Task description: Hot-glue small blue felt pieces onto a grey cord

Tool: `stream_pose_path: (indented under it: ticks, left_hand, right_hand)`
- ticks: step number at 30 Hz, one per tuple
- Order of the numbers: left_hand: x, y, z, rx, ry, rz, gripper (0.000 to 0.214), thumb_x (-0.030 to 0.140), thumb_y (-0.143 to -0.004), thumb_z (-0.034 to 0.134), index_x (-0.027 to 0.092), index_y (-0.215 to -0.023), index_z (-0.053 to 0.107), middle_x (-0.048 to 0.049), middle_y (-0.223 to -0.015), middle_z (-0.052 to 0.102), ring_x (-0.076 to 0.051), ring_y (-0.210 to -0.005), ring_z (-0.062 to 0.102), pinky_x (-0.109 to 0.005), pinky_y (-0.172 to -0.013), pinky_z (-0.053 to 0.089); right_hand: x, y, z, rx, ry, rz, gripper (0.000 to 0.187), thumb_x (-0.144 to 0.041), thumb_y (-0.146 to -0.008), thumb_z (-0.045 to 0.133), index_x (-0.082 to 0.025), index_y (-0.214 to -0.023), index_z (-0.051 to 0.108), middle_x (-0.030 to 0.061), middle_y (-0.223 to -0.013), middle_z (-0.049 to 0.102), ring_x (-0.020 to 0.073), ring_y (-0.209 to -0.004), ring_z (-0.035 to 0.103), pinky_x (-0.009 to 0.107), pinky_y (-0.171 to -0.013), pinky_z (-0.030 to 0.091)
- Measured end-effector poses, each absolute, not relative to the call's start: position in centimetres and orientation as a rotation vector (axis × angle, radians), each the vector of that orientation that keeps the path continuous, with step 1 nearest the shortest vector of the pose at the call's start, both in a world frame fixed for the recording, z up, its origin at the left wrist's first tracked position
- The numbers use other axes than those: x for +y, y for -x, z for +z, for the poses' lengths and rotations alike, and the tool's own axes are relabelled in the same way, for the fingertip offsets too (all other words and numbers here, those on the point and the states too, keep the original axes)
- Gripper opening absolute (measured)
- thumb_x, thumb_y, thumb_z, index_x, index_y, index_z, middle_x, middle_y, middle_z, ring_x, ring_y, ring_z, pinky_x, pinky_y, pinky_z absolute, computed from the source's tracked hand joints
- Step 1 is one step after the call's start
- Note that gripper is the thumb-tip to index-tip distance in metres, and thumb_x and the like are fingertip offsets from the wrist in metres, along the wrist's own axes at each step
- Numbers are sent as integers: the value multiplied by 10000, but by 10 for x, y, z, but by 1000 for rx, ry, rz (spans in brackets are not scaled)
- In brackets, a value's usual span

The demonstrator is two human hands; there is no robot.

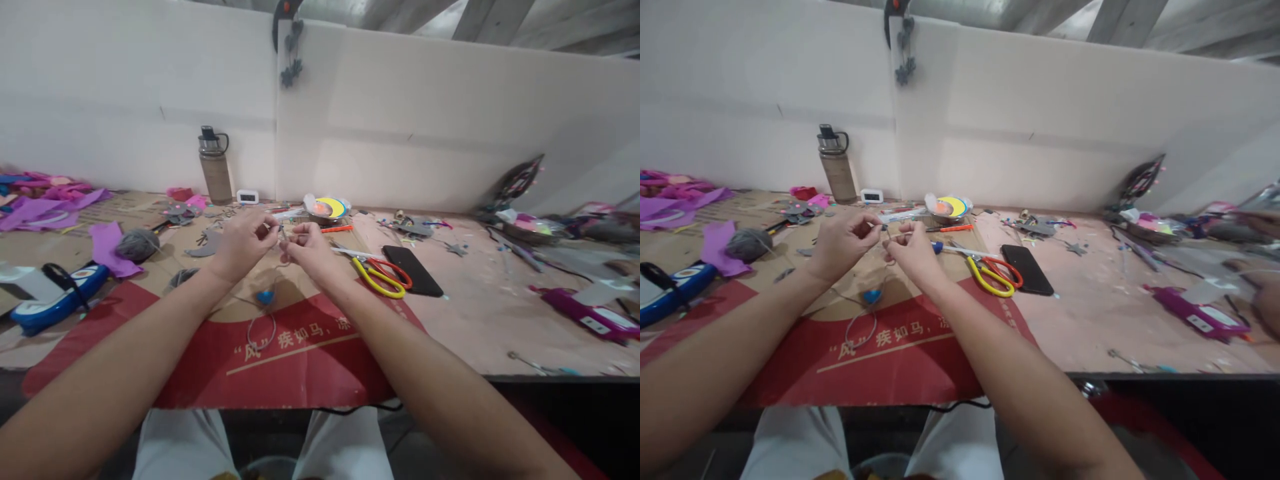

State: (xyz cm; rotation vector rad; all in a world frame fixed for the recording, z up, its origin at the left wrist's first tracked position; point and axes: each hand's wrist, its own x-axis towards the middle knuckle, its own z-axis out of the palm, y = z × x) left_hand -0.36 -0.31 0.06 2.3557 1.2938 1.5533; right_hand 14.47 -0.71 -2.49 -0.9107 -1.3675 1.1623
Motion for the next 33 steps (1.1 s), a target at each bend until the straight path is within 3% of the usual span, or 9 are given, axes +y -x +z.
stream_pose_path:
  ticks: [3,7,13,23,33]
  left_hand:
    - [-1,3,-3,1245,-2141,1545,53,208,-752,668,211,-792,702,-20,-691,646,-156,-659,591,-285,-687,457]
    - [-1,-2,-1,1170,-1850,1514,77,255,-746,704,188,-780,690,-28,-673,681,-155,-624,638,-282,-647,507]
    - [-4,-6,1,1080,-1799,1461,177,294,-778,676,155,-881,710,-52,-757,724,-163,-650,688,-293,-657,570]
    - [-1,-2,-4,1151,-1973,1454,166,316,-784,649,166,-825,708,-40,-729,724,-150,-650,685,-259,-648,568]
    - [-6,-6,0,1148,-1909,1437,145,297,-779,640,154,-762,659,-19,-648,679,-142,-571,671,-238,-561,548]
  right_hand:
    - [-7,-150,-23,-1449,948,949,234,-237,-750,608,-228,-890,420,-64,-709,471,93,-604,474,249,-589,433]
    - [-13,-158,-13,-1572,965,634,53,-235,-810,572,-204,-800,530,-32,-685,484,102,-634,434,254,-610,373]
    - [-17,-158,-8,-1552,1027,503,98,-268,-806,603,-194,-744,586,-37,-617,465,108,-601,414,262,-590,331]
    - [-16,-159,-11,-1593,1077,443,174,-323,-819,589,-190,-754,680,-2,-704,632,119,-653,499,258,-618,361]
    - [-17,-157,-11,-1608,1081,496,207,-310,-823,565,-186,-669,626,-9,-672,606,109,-625,476,251,-591,331]
